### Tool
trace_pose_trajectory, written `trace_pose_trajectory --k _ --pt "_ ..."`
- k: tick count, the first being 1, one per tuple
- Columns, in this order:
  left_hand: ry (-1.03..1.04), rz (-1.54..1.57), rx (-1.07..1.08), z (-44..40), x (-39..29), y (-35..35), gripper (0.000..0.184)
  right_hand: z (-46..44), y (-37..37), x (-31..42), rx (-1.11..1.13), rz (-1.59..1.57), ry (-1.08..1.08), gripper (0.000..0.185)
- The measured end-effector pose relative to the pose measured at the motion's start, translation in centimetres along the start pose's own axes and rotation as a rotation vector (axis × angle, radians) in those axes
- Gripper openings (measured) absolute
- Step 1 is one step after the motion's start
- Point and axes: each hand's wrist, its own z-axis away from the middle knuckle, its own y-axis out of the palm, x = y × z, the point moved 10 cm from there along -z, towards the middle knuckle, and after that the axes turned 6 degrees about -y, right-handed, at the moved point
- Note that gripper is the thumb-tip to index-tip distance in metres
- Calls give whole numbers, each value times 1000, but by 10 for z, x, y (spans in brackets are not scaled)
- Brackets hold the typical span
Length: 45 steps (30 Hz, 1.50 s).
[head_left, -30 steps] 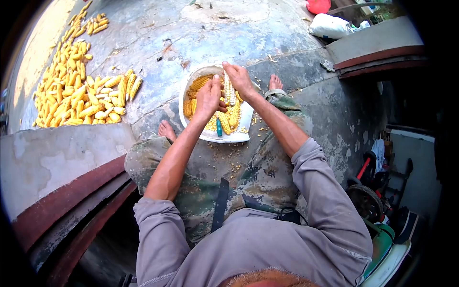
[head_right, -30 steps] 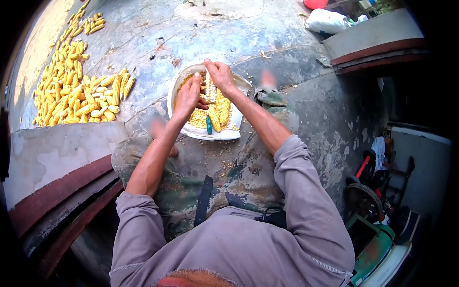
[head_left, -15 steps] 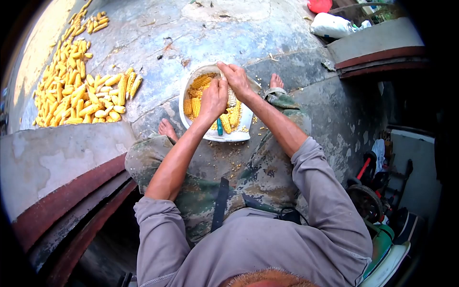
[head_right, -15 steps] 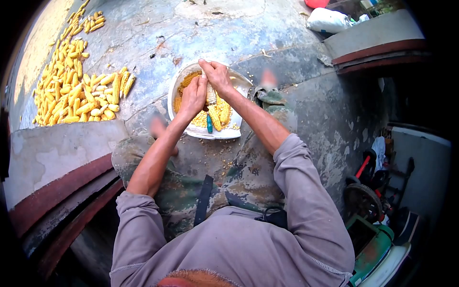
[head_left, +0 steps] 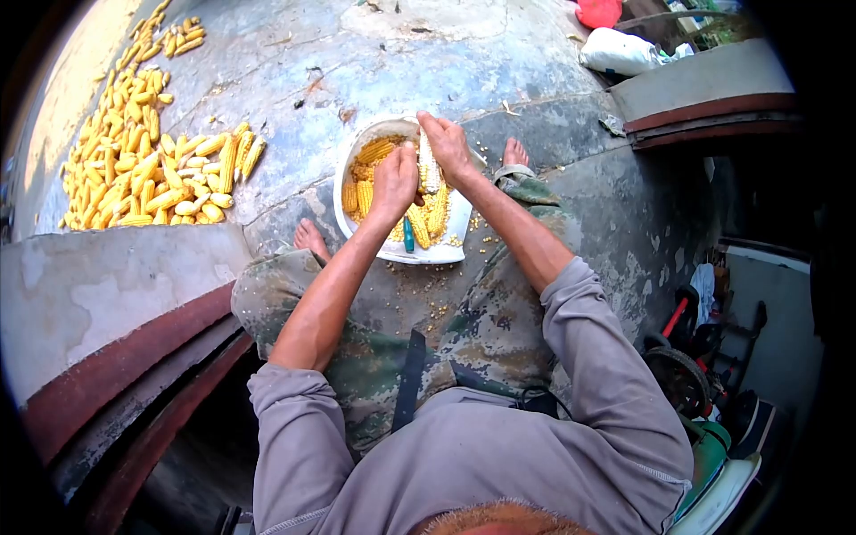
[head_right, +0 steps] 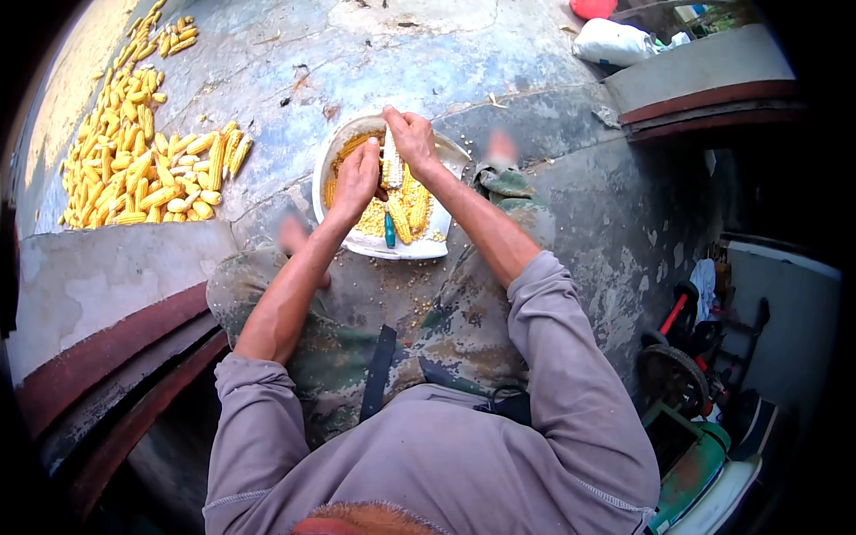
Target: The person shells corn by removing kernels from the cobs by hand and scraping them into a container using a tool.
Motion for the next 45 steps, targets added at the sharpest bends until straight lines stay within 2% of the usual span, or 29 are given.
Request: trace_pose_trajectory --k 3,4,6,7,10,11,12,14,15,17,19,20,21,25,30,35,41,43,45 --pt "-1 -277 -10 10 -11 9 54 -4 -2 -7 2 -2 1 54" --pt "-2 -277 -10 5 0 10 54 -5 0 -10 1 -2 2 54" --pt "293 -496 -187 6 -19 4 52 -6 -1 -11 -37 95 -25 56" --pt "232 -476 -177 4 -12 3 49 -5 -2 -11 -35 95 -23 56" --pt "275 -337 -251 -1 -4 -8 47 -7 0 -9 4 173 -60 56" --pt "415 -373 -296 1 -12 -9 47 -8 3 -13 13 90 -39 55" --pt "414 -372 -297 4 -17 -13 47 -8 5 -18 22 7 -16 54" --pt "-71 -81 -5 -3 15 -2 46 -9 6 -26 24 -91 45 53" --pt "-68 -81 -5 -3 16 -2 46 -9 8 -33 27 -189 104 52" --pt "-160 155 18 -5 27 -1 44 -11 8 -40 28 -263 159 49" --pt "-192 201 19 -4 24 0 45 -8 10 -36 32 -335 214 47" --pt "-228 247 18 -3 25 1 47 -4 12 -40 33 -403 306 43" --pt "-226 250 16 -1 23 1 47 -1 15 -47 36 -471 400 40" --pt "-180 288 42 -4 24 3 51 -8 16 -40 113 -499 376 49" --pt "-119 228 14 0 13 -4 53 -12 11 -31 76 -595 357 48" --pt "-45 194 128 12 -1 11 58 -14 6 -34 20 -643 375 45" --pt "-80 167 217 14 -5 21 65 -17 6 -42 12 -652 362 47" --pt "-21 108 180 5 5 18 67 -17 4 -36 14 -654 347 48" --pt "9 32 91 -2 11 8 68 -14 7 -20 137 -658 300 48"
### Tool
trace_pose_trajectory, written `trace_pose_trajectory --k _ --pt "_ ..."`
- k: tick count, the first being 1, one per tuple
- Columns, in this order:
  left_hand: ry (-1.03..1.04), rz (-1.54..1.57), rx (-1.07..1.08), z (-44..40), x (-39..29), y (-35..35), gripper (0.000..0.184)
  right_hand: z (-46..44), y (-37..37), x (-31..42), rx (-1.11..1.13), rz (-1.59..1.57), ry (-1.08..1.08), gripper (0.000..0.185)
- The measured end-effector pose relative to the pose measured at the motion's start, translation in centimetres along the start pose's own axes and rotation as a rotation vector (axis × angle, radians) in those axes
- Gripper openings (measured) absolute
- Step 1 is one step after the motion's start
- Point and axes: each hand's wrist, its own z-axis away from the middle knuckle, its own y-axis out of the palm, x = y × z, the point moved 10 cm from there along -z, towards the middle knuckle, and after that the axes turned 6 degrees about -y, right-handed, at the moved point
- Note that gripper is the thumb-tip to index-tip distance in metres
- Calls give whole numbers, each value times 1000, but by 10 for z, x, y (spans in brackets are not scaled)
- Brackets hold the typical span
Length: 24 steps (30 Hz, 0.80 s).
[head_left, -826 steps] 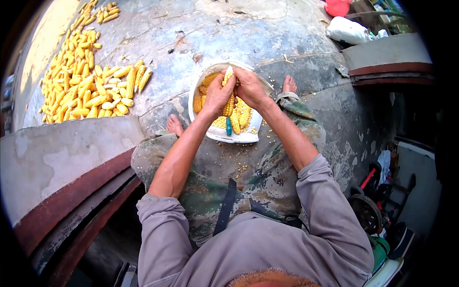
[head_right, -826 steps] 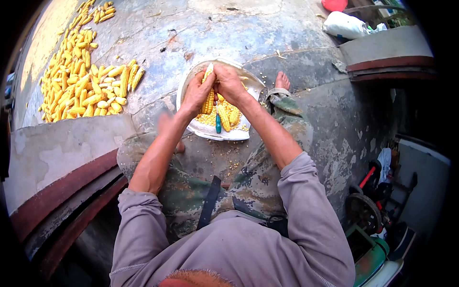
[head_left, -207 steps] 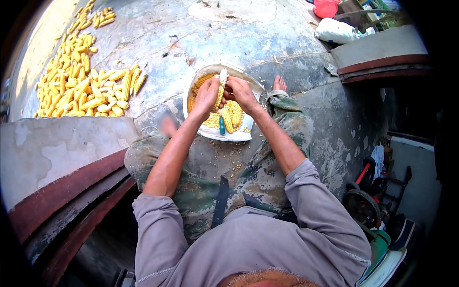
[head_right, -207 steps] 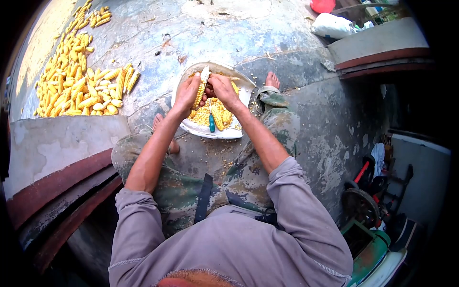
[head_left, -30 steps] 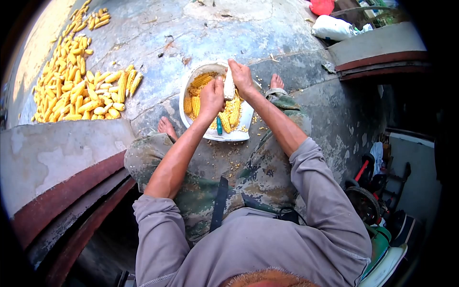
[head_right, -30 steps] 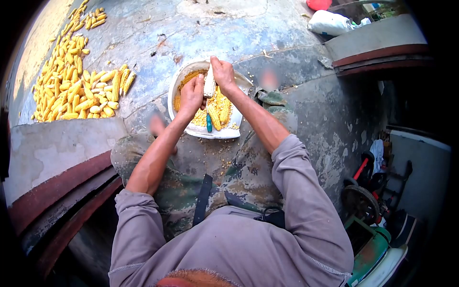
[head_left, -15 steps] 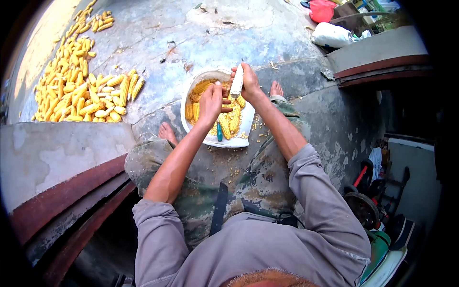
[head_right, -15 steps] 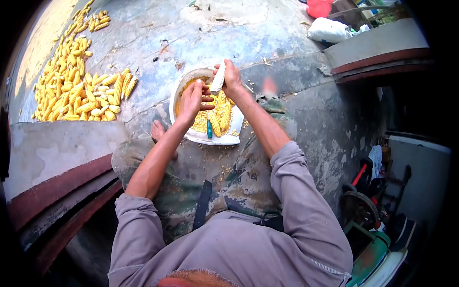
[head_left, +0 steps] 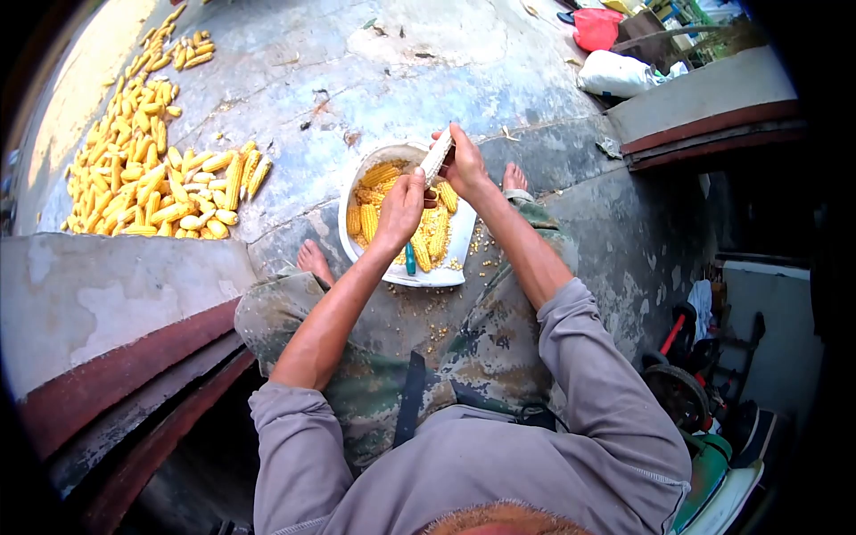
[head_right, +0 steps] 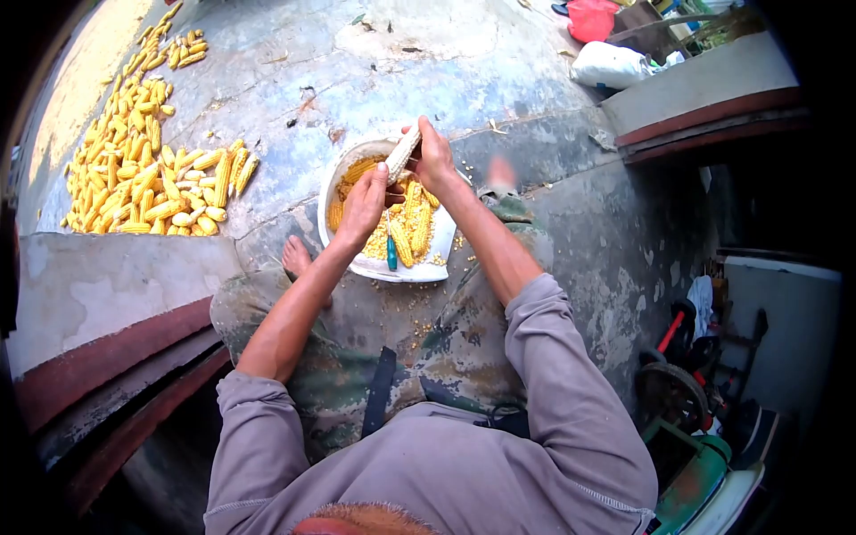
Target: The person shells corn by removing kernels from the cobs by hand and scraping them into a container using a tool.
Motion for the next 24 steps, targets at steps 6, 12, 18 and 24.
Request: trace_pose_trajectory --k 6,12,18,24 --pt "-116 9 -194 -17 29 -45 65 14 17 20 212 144 54 37" --pt "-91 -85 -200 -21 41 -64 47 36 20 57 230 551 -165 47" --pt "53 -161 -271 -18 14 -77 36 78 13 38 360 786 -141 51" --pt "128 -95 -308 -27 7 -89 34 192 36 -102 1031 1105 -86 51"
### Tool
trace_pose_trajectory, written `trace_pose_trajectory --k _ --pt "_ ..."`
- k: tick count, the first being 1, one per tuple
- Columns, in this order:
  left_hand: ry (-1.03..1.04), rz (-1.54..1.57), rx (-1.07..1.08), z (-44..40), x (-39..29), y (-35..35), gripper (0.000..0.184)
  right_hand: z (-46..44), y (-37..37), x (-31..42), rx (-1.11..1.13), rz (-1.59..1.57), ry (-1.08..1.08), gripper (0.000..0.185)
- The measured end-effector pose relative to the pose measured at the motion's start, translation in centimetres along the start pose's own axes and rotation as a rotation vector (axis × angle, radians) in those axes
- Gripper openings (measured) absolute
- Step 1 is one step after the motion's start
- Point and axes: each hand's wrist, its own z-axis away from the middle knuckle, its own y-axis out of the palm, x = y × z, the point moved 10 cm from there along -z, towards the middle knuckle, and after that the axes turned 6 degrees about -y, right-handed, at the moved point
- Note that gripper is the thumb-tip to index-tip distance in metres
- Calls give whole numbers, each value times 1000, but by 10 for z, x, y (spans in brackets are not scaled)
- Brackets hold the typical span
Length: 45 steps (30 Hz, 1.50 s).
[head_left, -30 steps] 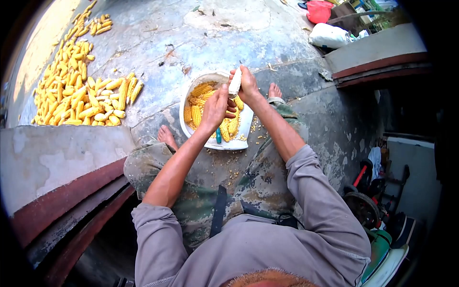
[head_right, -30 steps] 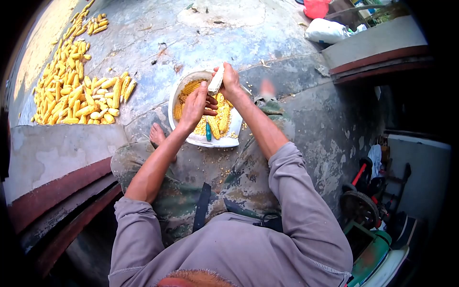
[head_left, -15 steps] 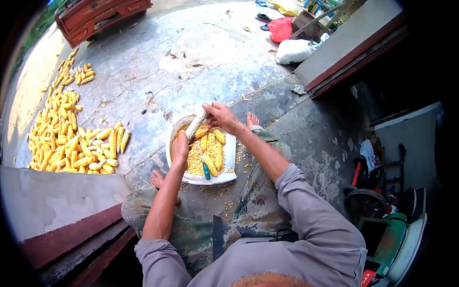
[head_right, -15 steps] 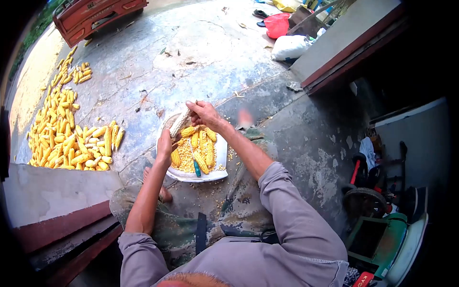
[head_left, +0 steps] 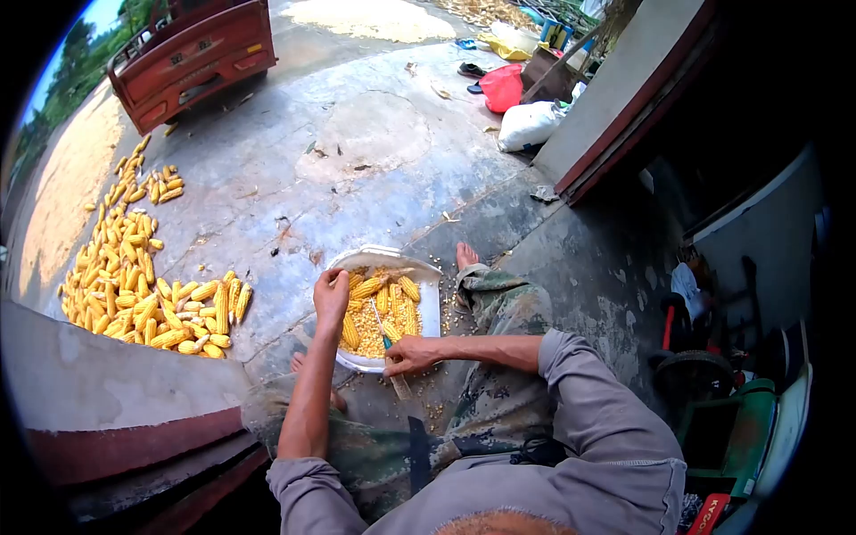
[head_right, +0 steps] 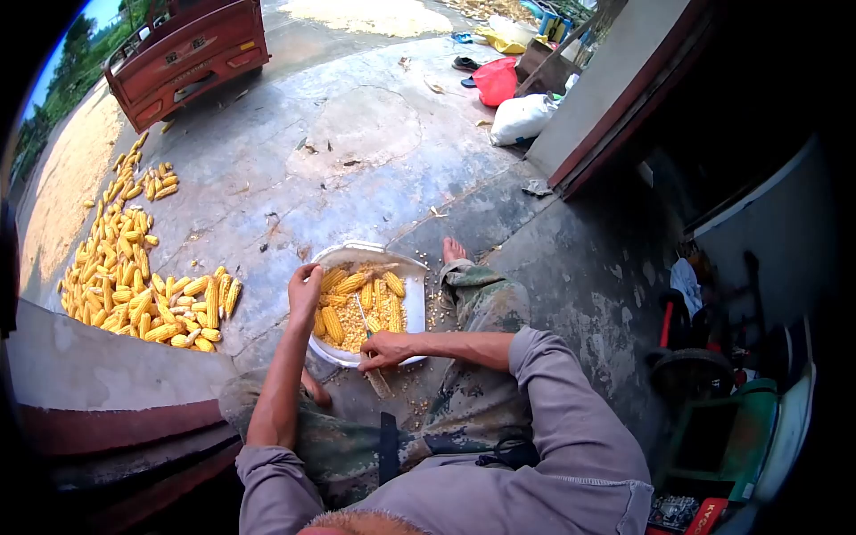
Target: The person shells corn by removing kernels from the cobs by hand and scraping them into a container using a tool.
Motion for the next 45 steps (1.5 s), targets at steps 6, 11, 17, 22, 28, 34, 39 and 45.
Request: trace_pose_trajectory --k 6,11,17,22,28,34,39,45 --pt "30 51 16 0 -14 5 32 36 -50 -9 242 21 282 46" --pt "29 79 26 -9 -17 -4 31 178 -544 60 -1565 -479 -131 74" --pt "116 97 5 -16 -28 0 33 55 -400 163 -840 -111 -141 55" --pt "162 178 58 -16 -28 -8 31 -15 -180 205 -402 -705 -317 34" --pt "54 76 25 -20 -6 -6 32 2 -72 380 158 -1176 -624 35" --pt "18 142 76 -11 -29 2 35 22 -44 464 499 -1433 -603 31" --pt "-22 185 99 -4 -35 6 36 20 -27 483 566 -1616 -615 30" --pt "-42 186 97 -4 -32 3 37 17 -4 500 694 -1631 -642 28"
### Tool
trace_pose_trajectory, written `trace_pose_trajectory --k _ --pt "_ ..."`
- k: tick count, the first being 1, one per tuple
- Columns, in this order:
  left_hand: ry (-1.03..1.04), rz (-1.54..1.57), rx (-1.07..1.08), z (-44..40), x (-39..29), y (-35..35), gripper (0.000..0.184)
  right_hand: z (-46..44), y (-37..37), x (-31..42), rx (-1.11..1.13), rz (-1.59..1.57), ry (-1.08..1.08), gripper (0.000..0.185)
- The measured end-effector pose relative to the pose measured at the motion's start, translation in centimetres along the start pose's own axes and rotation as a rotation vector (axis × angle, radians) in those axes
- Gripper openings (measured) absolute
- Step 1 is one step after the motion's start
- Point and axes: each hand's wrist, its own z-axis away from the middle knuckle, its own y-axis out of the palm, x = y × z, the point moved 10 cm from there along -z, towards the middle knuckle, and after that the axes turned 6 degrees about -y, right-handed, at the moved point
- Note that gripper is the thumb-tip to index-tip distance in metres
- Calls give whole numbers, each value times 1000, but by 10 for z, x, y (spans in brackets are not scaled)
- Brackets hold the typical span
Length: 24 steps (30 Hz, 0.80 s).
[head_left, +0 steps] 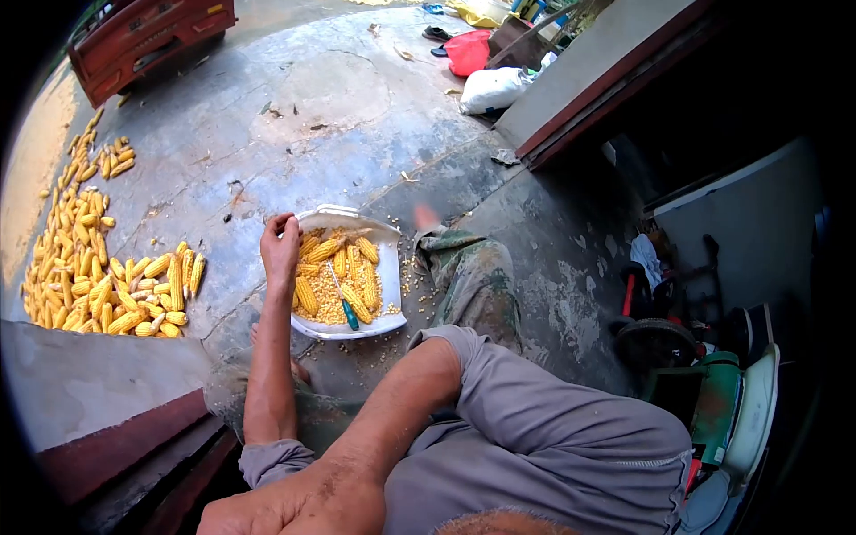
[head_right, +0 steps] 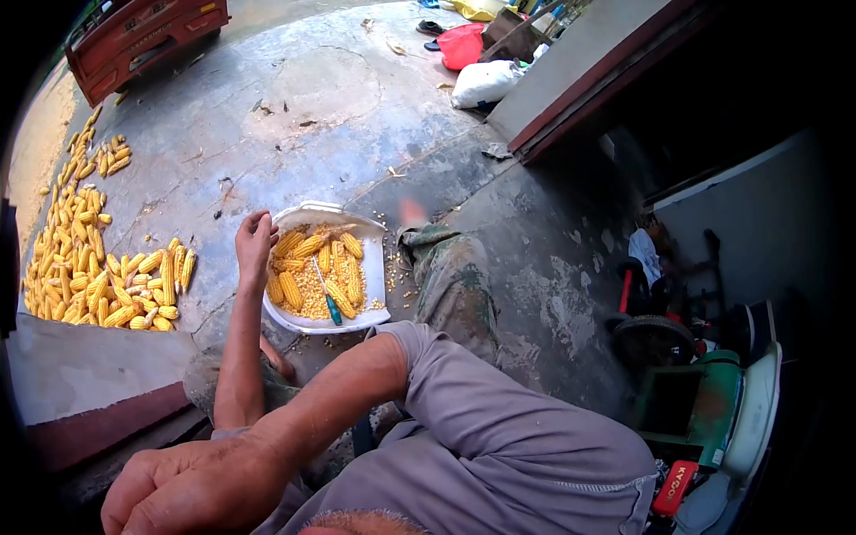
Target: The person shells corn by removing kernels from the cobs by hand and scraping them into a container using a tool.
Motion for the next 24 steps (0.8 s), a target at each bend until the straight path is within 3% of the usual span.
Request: trace_pose_trajectory --k 6,13,24 --pt "-28 -6 -21 5 -5 -2 39 6 -14 -39 50 -174 19 27" --pt "-48 -50 -27 4 0 -6 41 13 -21 -30 27 -249 -69 27" --pt "-86 -142 -33 0 24 -12 40 30 -30 -22 68 -344 -23 26"
